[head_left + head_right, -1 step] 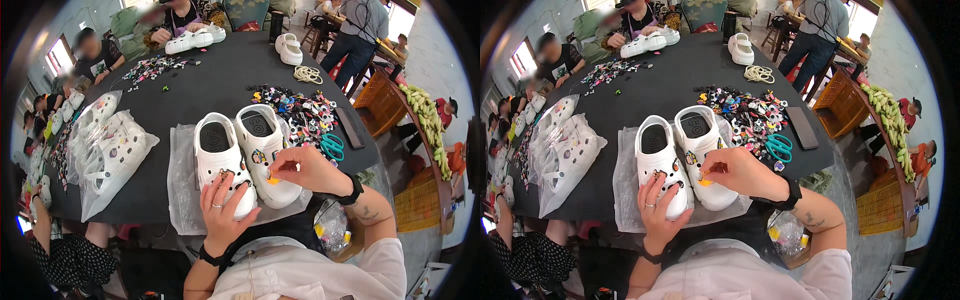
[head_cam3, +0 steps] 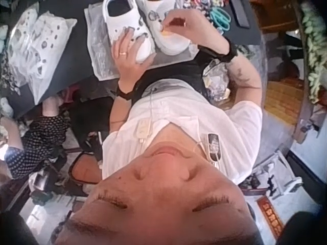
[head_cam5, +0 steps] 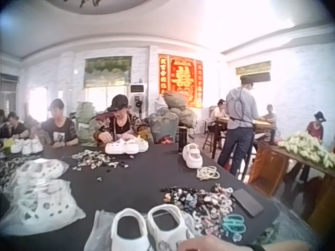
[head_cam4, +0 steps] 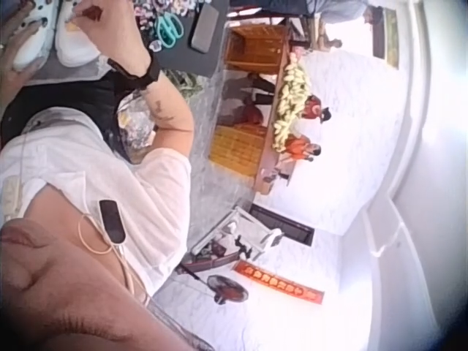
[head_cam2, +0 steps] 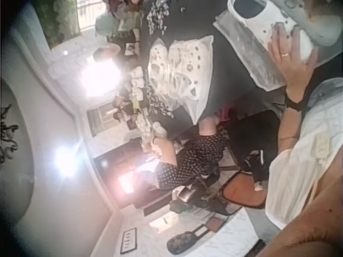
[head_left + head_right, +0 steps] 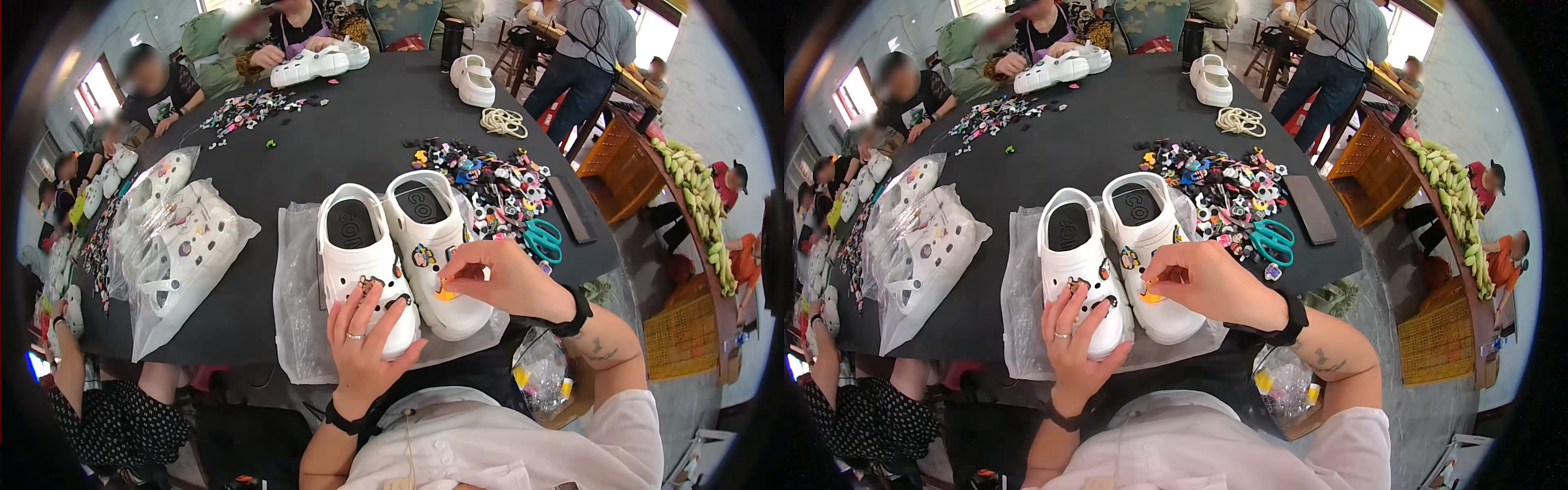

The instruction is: Attaching charms and accessories to white foam shoes and then packaging them into plastic bags.

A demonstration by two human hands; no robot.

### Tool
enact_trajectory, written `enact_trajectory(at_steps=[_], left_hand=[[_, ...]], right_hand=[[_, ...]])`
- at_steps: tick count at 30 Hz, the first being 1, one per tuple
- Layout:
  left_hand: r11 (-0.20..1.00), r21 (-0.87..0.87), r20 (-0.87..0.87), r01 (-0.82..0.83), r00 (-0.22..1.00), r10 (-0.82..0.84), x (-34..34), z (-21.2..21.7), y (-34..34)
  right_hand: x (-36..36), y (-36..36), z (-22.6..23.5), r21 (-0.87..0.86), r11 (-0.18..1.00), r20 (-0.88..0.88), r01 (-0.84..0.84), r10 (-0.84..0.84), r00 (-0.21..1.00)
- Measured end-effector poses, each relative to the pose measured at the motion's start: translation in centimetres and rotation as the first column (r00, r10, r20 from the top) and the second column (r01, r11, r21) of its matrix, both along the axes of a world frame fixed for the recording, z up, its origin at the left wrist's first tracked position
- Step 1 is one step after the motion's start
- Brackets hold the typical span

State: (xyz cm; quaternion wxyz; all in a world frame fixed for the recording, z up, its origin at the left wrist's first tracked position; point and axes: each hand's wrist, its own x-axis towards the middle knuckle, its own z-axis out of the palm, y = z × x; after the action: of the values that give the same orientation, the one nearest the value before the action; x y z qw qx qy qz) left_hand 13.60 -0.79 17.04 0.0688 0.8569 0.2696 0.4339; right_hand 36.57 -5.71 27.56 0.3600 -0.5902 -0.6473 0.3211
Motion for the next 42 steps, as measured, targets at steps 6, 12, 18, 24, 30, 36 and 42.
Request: enact_trajectory(at_steps=[6, 12, 18, 24, 30, 36, 42], left_hand=[[1.000, -0.015, -0.012, -0.002, 1.000, 0.002, 0.1, 0.7, -0.1], [0.999, 0.021, -0.158, 0.033, 0.987, -0.029, 0.3, 2.8, -1.2], [0.988, 0.057, -0.186, 0.143, 0.974, -0.131, 2.1, 3.4, -1.0], [0.994, 0.033, -0.181, 0.100, 0.979, -0.092, 2.5, 3.1, -1.3], [0.996, 0.068, -0.199, 0.063, 0.979, -0.049, 2.8, 2.7, -1.6], [0.995, 0.086, -0.211, 0.053, 0.977, -0.034, 2.9, 2.6, -1.4], [0.996, 0.072, -0.223, 0.052, 0.974, -0.034, 2.9, 2.6, -1.5]], right_hand=[[-0.3, -0.2, -0.5, 0.044, 0.998, 0.065, 0.055, -0.057, 0.996], [0.4, -0.1, -1.9, 0.206, 0.971, 0.167, 0.119, -0.155, 0.974], [1.4, 0.5, -4.1, 0.192, 0.968, -0.014, 0.162, -0.162, 0.987], [1.6, 1.1, -4.9, 0.057, 0.991, -0.302, 0.125, -0.102, 0.948], [1.8, 1.6, -5.2, 0.005, 0.992, -0.306, 0.127, -0.119, 0.944], [1.4, 1.6, -5.6, 0.013, 0.983, -0.184, 0.183, -0.177, 0.967], [0.8, 1.6, -5.5, 0.072, 0.974, -0.046, 0.213, -0.210, 0.977]])
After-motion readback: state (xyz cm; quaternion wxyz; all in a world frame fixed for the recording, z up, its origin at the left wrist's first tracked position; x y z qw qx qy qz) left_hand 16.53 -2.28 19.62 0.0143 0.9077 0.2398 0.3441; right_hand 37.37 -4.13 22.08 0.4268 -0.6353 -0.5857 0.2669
